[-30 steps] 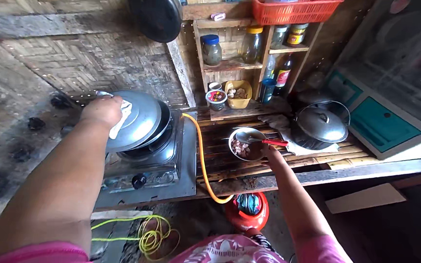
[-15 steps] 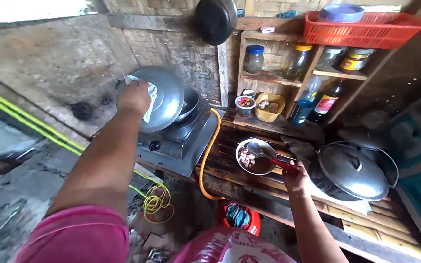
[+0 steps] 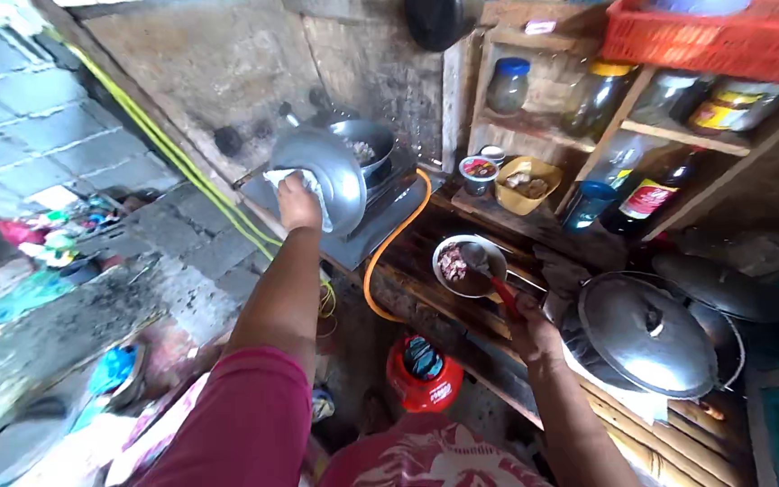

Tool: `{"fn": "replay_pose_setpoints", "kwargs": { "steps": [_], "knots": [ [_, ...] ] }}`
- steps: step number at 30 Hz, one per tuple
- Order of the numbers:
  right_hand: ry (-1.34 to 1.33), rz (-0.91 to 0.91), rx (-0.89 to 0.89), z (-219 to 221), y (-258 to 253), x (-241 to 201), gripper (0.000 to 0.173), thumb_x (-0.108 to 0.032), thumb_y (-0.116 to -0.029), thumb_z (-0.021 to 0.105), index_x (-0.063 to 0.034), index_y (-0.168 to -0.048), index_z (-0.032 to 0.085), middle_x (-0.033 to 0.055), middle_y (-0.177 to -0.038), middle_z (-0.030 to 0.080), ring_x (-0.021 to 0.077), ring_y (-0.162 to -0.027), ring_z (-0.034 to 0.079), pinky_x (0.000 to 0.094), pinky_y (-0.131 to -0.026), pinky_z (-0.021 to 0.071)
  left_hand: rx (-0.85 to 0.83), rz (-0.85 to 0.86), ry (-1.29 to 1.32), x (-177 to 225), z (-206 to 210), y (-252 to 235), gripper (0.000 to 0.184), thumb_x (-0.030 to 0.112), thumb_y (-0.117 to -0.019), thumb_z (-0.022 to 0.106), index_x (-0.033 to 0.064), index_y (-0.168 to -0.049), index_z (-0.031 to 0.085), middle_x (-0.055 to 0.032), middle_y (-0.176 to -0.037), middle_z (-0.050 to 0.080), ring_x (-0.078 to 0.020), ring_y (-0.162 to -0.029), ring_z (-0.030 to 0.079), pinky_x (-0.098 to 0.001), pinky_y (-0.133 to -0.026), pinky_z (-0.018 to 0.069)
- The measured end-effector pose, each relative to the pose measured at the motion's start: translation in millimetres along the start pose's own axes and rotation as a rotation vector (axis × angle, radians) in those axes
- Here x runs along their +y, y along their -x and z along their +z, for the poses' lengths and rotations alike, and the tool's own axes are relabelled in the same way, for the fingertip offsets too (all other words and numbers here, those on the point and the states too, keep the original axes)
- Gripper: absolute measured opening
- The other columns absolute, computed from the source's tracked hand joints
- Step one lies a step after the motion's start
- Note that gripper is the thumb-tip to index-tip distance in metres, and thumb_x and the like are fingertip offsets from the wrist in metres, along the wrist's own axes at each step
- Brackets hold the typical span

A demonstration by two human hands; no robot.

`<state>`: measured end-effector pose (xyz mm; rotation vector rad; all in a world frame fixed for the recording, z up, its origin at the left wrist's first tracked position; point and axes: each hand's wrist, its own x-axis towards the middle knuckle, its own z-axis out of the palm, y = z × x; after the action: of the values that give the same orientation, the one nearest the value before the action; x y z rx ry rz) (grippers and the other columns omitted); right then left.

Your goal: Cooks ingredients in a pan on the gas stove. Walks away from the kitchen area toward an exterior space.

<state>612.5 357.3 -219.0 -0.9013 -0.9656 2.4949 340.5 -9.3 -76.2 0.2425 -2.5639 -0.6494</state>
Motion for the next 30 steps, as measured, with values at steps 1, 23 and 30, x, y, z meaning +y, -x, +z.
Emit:
{"fn": "replay_pose_setpoints", "kwargs": {
  "steps": [1,23,30],
  "knots": [
    [0.005,0.004,-0.029,-0.1,6.1,-0.8,0.029,0.004,-0.1010,0.044,0.0027,-0.130,0.048,0.0159,-0.109,0.062,0.0223,-0.085,0.068,0.0375,-0.075,0.0620,0.008,0.002,-0.013,-6.1,-1.7,1.1,0.050,0.011,-0.0953,0.060,0.0070,-0.144,0.051,-0.0270,-0.144,0.053,-0.0460,-0.133,0.053,-0.0601,-0.108,0.0461],
    [0.153,0.200,-0.468,10.6,42.8,-20.2,0.040,0.000,-0.0833,0.044,-0.0064,-0.121,0.055,0.0120,-0.092,0.068,0.0103,-0.047,0.054,0.0238,-0.039,0.0454,0.302,-0.374,0.294,-90.9,-53.0,54.1,0.050,0.011,-0.0935,0.062,0.0011,-0.141,0.049,-0.0233,-0.137,0.059,-0.0354,-0.128,0.059,-0.0501,-0.109,0.0470],
    [0.489,-0.201,-0.471,89.6,50.5,-25.7,0.031,0.000,-0.0917,0.055,-0.0022,-0.123,0.057,0.0067,-0.080,0.063,0.0075,-0.045,0.047,0.0219,-0.037,0.0399,0.332,-0.368,0.491,-66.5,-33.9,20.2,0.051,0.009,-0.0930,0.062,0.0022,-0.141,0.047,-0.0193,-0.129,0.064,-0.0305,-0.119,0.064,-0.0466,-0.104,0.0510]
  ]
}}
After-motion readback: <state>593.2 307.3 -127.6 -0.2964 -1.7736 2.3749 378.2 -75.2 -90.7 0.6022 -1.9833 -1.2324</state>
